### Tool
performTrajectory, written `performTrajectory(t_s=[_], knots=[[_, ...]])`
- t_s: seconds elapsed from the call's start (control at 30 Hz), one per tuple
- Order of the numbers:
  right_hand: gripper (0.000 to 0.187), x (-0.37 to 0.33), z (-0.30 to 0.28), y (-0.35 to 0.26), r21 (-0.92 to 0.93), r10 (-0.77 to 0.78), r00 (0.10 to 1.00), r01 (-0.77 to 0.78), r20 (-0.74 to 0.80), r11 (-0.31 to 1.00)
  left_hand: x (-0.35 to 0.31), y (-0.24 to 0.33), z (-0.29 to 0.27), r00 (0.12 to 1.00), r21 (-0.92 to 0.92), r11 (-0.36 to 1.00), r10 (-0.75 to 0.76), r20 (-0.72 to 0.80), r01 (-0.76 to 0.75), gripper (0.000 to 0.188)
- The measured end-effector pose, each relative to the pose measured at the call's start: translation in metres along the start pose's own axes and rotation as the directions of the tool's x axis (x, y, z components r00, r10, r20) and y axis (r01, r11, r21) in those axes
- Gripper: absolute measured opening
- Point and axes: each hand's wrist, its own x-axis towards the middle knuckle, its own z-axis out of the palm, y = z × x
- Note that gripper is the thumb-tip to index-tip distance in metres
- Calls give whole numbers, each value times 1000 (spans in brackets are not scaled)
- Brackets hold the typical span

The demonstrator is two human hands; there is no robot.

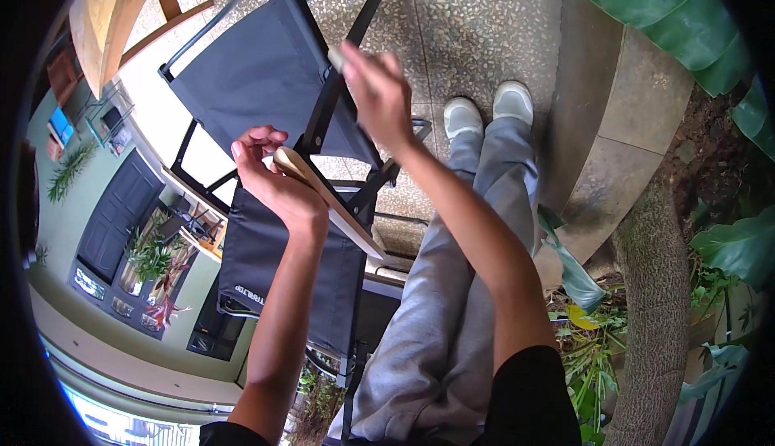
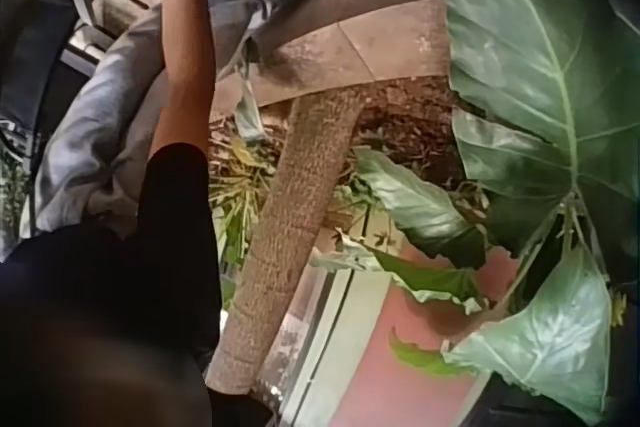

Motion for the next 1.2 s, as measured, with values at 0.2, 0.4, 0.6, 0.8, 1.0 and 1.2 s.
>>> performTrajectory(t_s=[0.2,0.4,0.6,0.8,1.0,1.2], knots=[[45,80,13,92,42,671,740,-670,-41,741,0,1,3,1000,-5,1000,10,15,-10,47],[39,68,6,42,176,848,530,-833,-13,524,1,2,1,1000,-9,1000,-25,-7,25,47],[31,5,-22,-49,43,770,592,-799,237,600,-1,-1,2,999,26,1000,0,41,-1,46],[39,-41,-41,-112,153,674,584,-795,452,586,0,0,2,1000,13,1000,-1,13,1,45],[28,-36,-32,-92,444,740,339,-894,581,61,-1,0,4,1000,-33,999,5,7,-4,44],[31,2,-19,-75,399,801,395,-891,450,215,-1,-2,2,1000,-10,1000,1,25,-1,46]])
